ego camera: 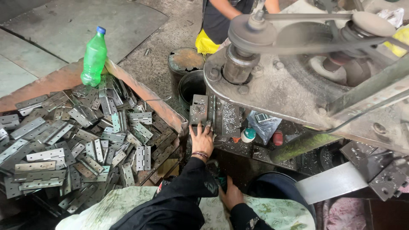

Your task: The person repeatedly picks small metal plates from a pile, places them into a press machine, and activates the press with a foot pedal. The person then removes the processed plates and returns them to the pile. The cycle continues throughout the clip.

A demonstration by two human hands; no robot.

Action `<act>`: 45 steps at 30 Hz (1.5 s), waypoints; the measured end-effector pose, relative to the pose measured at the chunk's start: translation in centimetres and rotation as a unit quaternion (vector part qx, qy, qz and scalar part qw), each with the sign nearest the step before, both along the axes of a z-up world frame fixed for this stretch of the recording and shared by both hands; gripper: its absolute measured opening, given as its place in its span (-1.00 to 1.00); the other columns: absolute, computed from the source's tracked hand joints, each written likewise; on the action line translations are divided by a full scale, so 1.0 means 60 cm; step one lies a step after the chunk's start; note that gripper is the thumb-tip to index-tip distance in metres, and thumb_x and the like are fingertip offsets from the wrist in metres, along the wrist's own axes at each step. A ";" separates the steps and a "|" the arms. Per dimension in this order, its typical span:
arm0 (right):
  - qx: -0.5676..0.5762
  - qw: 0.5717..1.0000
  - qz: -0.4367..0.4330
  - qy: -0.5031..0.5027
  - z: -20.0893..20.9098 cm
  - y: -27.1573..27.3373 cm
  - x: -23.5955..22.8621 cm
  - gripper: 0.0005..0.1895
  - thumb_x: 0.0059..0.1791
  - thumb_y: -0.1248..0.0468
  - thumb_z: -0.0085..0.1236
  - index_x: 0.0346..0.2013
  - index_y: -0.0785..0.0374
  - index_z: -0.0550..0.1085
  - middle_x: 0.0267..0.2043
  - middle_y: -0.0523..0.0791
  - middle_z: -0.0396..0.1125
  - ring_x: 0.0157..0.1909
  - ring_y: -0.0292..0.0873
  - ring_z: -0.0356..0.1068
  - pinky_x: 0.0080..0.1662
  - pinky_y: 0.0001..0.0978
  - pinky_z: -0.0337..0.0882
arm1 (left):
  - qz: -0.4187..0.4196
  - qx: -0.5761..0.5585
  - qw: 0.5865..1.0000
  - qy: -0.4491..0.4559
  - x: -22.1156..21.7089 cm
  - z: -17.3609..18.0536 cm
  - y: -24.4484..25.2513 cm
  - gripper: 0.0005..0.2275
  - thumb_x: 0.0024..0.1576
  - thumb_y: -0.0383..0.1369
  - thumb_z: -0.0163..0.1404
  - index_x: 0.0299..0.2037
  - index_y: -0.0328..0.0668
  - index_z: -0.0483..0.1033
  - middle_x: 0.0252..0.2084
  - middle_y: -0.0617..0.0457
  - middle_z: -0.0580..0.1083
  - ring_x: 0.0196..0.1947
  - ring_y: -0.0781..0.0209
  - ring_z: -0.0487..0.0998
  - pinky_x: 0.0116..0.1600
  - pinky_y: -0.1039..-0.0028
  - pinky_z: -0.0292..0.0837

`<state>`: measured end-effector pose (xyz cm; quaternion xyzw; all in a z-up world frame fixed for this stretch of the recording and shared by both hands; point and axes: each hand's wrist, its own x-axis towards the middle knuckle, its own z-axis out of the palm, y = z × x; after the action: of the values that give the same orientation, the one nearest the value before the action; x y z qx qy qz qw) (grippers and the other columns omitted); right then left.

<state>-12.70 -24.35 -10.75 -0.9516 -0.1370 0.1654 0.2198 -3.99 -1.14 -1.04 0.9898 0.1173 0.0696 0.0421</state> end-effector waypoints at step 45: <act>-0.051 0.997 0.032 -0.053 0.014 0.001 0.011 -0.16 0.01 -0.10 0.13 0.42 0.24 0.07 -0.07 0.22 0.44 -0.16 0.22 0.51 -0.12 0.00 0.54 | -0.012 -0.002 0.998 0.069 0.132 0.019 0.049 -0.62 0.30 -0.23 -0.29 0.25 0.00 0.45 0.48 0.21 0.17 0.55 -0.10 -0.13 0.44 -0.41 -0.33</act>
<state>-12.01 -24.29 -9.89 -0.9641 -0.1704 0.1280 0.1582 3.95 1.80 0.09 0.9935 0.1077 0.0008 0.0365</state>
